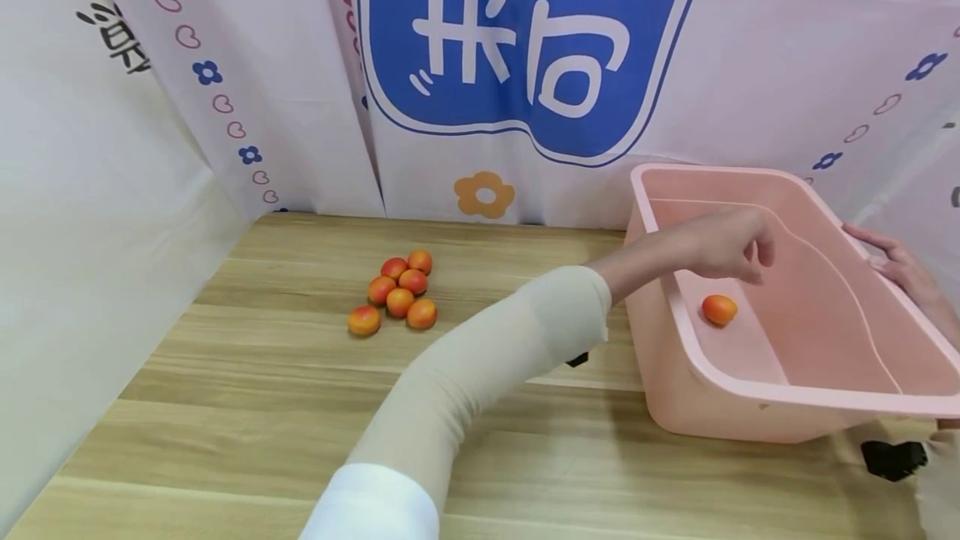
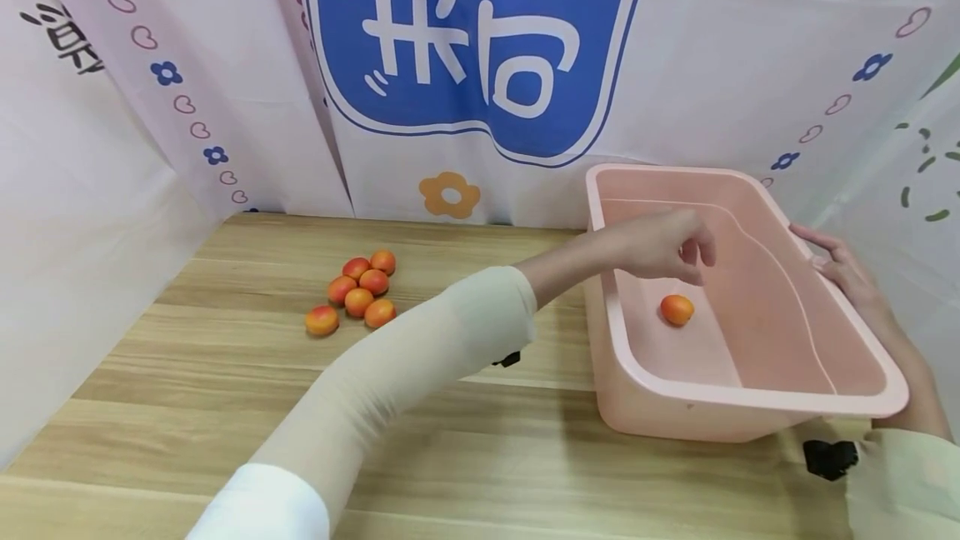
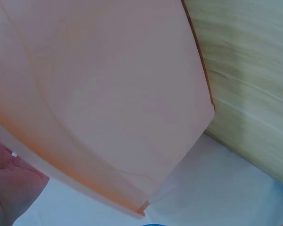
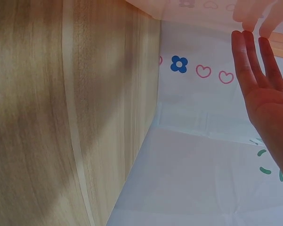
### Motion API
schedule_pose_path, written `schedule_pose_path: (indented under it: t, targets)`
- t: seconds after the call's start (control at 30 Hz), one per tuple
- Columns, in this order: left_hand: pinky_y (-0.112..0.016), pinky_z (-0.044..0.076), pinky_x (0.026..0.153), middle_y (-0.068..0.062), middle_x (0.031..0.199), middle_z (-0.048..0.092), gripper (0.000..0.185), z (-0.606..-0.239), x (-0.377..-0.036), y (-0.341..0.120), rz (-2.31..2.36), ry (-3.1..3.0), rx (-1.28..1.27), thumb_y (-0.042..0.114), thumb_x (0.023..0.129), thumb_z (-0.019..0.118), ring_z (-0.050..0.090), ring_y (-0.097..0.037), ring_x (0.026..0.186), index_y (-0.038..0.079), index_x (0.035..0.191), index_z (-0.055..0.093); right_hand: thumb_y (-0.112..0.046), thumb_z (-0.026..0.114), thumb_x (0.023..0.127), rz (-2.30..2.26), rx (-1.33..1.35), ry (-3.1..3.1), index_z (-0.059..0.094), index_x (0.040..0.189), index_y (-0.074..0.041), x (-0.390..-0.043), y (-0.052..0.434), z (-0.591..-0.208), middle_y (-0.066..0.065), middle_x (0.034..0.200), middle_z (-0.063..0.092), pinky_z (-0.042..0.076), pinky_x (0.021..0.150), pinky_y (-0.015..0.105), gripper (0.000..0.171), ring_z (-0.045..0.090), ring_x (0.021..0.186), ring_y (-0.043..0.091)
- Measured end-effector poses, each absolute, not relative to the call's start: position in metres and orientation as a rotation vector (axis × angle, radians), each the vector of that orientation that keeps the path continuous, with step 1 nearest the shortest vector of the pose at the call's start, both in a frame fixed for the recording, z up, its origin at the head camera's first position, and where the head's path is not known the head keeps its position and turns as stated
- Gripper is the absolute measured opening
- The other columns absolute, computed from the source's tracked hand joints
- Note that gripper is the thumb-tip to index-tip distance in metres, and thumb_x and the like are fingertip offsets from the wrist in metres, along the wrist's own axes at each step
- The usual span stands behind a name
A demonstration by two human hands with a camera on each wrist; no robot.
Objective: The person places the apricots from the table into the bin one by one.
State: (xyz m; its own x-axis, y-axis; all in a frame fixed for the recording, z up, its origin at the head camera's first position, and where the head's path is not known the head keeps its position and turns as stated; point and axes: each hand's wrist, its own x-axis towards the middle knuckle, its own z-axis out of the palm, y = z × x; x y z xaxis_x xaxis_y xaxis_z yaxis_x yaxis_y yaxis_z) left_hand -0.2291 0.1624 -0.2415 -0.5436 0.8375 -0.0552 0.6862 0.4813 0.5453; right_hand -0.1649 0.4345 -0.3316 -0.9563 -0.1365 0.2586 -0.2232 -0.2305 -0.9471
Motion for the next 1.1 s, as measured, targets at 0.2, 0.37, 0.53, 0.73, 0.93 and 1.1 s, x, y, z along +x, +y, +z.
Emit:
schedule_pose_path:
  t: [0.2,0.37,0.53,0.73,0.93,1.1]
  targets:
    - [-0.005,0.045,0.085,0.003,0.123,0.066,0.03,-0.236,-0.217,0.136,0.717,2.42,1.372,0.015,0.099,0.071,0.056,-0.005,0.109,0.011,0.129,0.069,0.005,0.025,0.106,2.34,0.314,-1.942,0.065,0.134,-0.027,-0.162,0.43,-0.328,-0.012,0.116,0.068,0.057,0.07,0.013,0.059,0.064,0.092,0.002]
    - [-0.004,0.038,0.1,0.003,0.133,0.066,0.031,-0.233,-0.209,0.114,0.702,2.498,1.455,0.016,0.102,0.066,0.055,-0.005,0.126,0.013,0.133,0.068,0.01,0.023,0.104,2.384,0.425,-1.909,0.071,0.129,-0.023,-0.171,0.438,-0.329,-0.009,0.115,0.072,0.056,0.071,0.013,0.064,0.067,0.09,0.002]
    - [-0.007,0.036,0.105,0.0,0.138,0.064,0.03,-0.233,-0.201,0.081,0.72,2.609,1.572,0.014,0.103,0.064,0.055,-0.009,0.131,0.012,0.133,0.07,0.016,0.021,0.1,2.406,0.622,-1.882,0.074,0.127,-0.016,-0.185,0.45,-0.331,-0.004,0.114,0.075,0.056,0.069,0.012,0.068,0.069,0.088,0.005]
    - [-0.01,0.045,0.097,-0.012,0.121,0.072,0.021,-0.251,-0.207,0.03,1.101,2.67,1.722,-0.003,0.099,0.065,0.066,-0.02,0.113,-0.001,0.118,0.074,0.02,0.021,0.096,2.449,0.803,-1.812,0.072,0.129,-0.009,-0.192,0.455,-0.337,0.0,0.12,0.074,0.056,0.074,0.013,0.068,0.069,0.093,0.007]
    - [-0.02,0.052,0.097,-0.013,0.113,0.073,0.019,-0.274,-0.226,-0.025,1.099,2.841,1.516,-0.005,0.095,0.068,0.07,-0.025,0.107,-0.002,0.113,0.075,0.016,0.022,0.1,2.456,0.673,-1.791,0.073,0.127,-0.009,-0.187,0.449,-0.333,-0.001,0.117,0.074,0.057,0.07,0.014,0.063,0.07,0.089,0.008]
    - [-0.033,0.057,0.096,-0.015,0.111,0.073,0.019,-0.291,-0.24,-0.066,1.019,2.954,1.338,-0.006,0.094,0.069,0.069,-0.03,0.105,-0.003,0.112,0.075,0.012,0.024,0.103,2.492,0.484,-1.847,0.076,0.123,-0.015,-0.183,0.448,-0.328,0.001,0.107,0.076,0.057,0.063,0.016,0.062,0.071,0.082,0.01]
